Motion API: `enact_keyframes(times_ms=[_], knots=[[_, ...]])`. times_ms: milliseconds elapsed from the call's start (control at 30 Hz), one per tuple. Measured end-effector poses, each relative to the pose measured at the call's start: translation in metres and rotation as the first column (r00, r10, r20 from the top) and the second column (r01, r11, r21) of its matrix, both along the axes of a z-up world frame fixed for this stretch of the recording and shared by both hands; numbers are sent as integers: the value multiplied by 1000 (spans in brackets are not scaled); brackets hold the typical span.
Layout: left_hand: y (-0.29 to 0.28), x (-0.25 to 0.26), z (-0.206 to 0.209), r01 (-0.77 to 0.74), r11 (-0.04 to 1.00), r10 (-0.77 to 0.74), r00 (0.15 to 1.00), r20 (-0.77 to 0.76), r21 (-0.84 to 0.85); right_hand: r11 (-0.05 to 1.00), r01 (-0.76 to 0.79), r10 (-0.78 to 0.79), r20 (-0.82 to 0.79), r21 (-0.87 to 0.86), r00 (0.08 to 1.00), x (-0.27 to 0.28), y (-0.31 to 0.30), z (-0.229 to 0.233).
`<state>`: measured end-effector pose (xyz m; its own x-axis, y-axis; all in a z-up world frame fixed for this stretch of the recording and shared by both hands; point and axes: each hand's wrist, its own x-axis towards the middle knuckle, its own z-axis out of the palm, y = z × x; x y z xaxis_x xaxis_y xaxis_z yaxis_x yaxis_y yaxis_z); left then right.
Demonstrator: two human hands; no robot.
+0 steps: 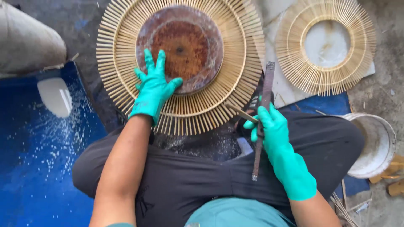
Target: Assembling a circular decorative frame made of bamboo or wooden spokes.
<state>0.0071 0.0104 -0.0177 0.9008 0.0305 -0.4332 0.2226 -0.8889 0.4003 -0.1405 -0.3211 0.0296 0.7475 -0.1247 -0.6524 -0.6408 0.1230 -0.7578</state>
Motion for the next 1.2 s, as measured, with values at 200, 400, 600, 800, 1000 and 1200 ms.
enact_keyframes(times_ms=[200,400,600,800,1000,1200], knots=[[6,6,-14,-10,1000,10,999,38,-5,998,-53,54,-23,30,998,-3,-1,-2],[10,8,-34,18,1000,-19,991,135,8,1000,-12,12,-16,-3,1000,4,6,0],[-6,7,-2,-26,1000,26,999,47,0,999,0,2,-47,33,999,2,11,1],[12,13,-27,40,999,-42,991,130,20,997,-49,52,-54,53,997,9,-1,4],[-4,6,-10,-2,1000,-1,996,85,27,995,81,-76,88,-52,993,24,4,8],[-2,9,5,-7,999,7,1000,-5,38,999,35,-36,32,32,999,31,-2,-13]])
